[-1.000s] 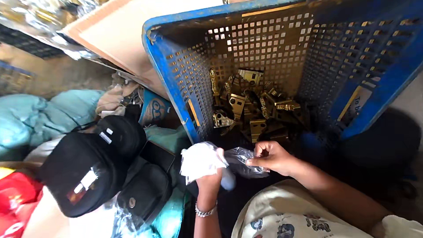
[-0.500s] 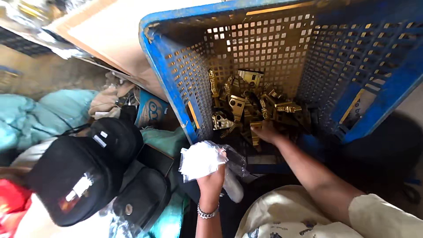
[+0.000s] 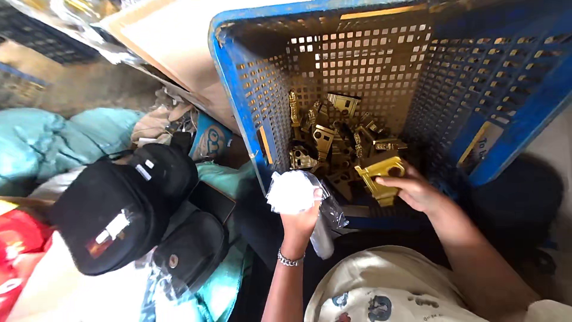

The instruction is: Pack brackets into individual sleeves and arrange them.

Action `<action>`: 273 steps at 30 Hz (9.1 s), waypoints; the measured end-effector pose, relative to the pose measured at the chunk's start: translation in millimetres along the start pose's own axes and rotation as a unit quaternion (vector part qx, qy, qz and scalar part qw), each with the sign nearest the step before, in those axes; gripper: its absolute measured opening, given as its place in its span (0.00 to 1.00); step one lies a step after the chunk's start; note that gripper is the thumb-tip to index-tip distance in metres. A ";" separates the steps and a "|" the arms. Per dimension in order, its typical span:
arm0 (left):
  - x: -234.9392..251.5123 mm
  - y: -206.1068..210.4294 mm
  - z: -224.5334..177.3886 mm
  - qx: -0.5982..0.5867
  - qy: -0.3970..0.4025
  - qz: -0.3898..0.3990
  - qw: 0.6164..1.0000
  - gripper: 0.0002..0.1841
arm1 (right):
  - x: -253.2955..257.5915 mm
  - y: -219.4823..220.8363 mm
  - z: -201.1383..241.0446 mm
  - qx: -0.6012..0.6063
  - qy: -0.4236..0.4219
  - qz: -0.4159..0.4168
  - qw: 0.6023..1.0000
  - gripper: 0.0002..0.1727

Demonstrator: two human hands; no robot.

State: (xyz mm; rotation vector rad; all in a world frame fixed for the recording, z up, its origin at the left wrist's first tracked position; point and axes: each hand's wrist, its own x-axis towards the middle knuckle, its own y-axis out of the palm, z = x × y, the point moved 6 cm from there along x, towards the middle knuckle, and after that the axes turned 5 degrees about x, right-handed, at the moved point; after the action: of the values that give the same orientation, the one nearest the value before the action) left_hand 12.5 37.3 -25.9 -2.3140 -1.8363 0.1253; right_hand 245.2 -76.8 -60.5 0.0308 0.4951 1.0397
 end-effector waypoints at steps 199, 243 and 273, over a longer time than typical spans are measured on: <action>4.6 -33.6 2.3 -0.026 0.036 -0.023 0.999 0.24 | 44.4 27.4 -12.0 -0.077 -0.019 0.060 0.995 0.45; -14.7 -36.8 2.9 -0.133 -0.098 -0.006 0.986 0.24 | 4.9 83.3 123.1 -0.042 -0.219 0.267 0.937 0.11; 11.8 -28.8 -0.8 0.044 0.074 0.009 0.996 0.27 | -11.4 92.0 -13.7 -0.038 -0.023 0.132 0.990 0.19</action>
State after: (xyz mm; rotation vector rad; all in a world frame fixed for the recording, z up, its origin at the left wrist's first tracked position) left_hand -12.2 55.0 -18.9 -2.2175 -1.7029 0.0343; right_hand 159.7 -41.7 -45.0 0.0530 0.4156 1.3135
